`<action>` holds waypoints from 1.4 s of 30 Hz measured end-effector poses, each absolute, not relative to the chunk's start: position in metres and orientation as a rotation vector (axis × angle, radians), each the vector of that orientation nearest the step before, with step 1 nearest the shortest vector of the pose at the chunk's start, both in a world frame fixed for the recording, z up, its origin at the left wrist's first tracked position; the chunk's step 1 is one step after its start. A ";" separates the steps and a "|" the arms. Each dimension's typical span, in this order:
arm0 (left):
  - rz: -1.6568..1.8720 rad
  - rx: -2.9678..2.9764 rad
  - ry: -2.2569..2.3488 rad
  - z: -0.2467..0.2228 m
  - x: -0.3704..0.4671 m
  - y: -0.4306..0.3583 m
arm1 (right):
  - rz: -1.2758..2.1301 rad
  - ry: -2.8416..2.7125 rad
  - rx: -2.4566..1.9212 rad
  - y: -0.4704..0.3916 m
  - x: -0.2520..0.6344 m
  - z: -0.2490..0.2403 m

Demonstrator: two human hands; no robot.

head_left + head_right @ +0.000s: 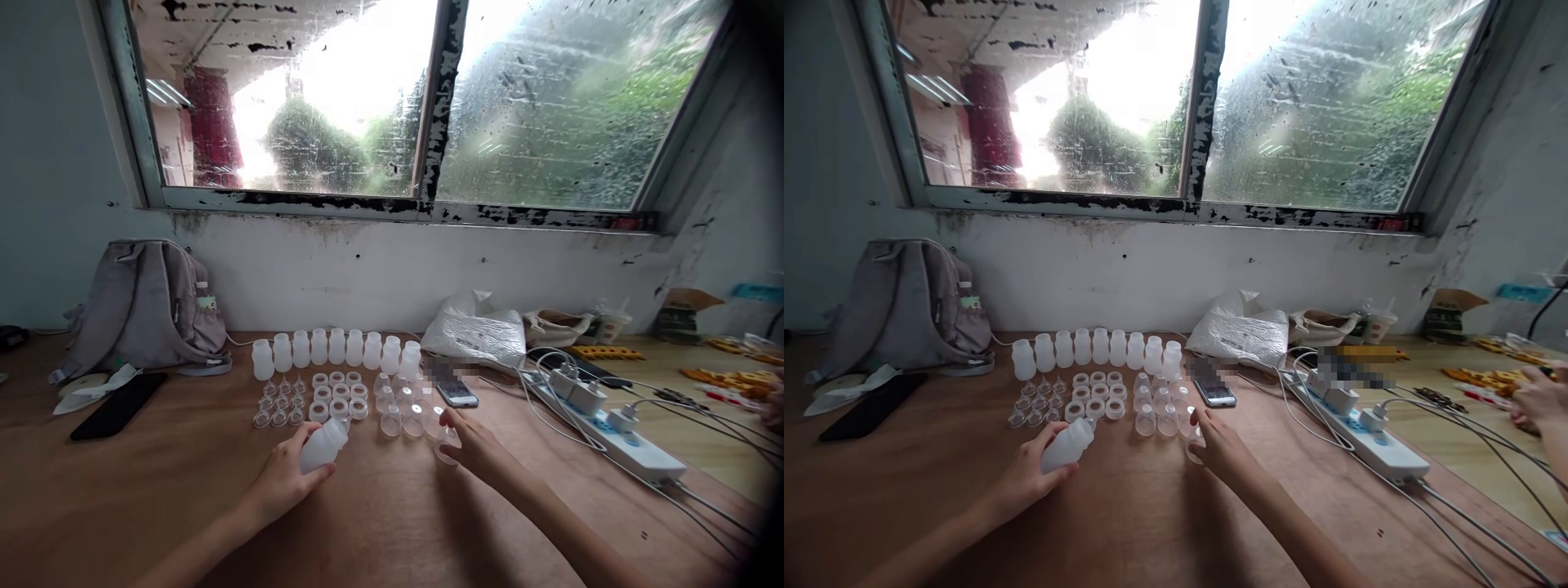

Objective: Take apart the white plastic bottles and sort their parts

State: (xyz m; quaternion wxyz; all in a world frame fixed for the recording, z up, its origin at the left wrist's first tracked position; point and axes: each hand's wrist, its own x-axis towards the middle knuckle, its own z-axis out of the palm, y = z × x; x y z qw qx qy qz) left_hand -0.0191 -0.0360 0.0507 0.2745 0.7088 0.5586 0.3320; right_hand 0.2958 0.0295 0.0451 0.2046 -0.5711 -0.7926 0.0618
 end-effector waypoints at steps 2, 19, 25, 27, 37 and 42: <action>0.928 1.914 1.480 0.049 -0.015 -0.032 | 0.132 -2.166 -1.527 0.029 0.285 0.052; 1.124 1.262 0.950 0.032 0.027 0.007 | 1.313 -1.482 -0.957 0.043 0.169 0.056; 1.012 0.879 0.644 0.027 0.027 0.000 | 1.687 -1.483 -0.701 0.040 0.171 0.057; 1.036 0.833 0.598 0.027 0.026 -0.001 | 1.692 -1.494 -0.711 0.042 0.173 0.056; 1.319 1.122 0.802 0.027 0.024 0.001 | 1.208 -1.628 -0.824 0.035 0.166 0.047; 1.271 1.175 0.732 0.026 0.025 0.000 | 1.039 -1.892 -0.776 0.018 0.160 0.048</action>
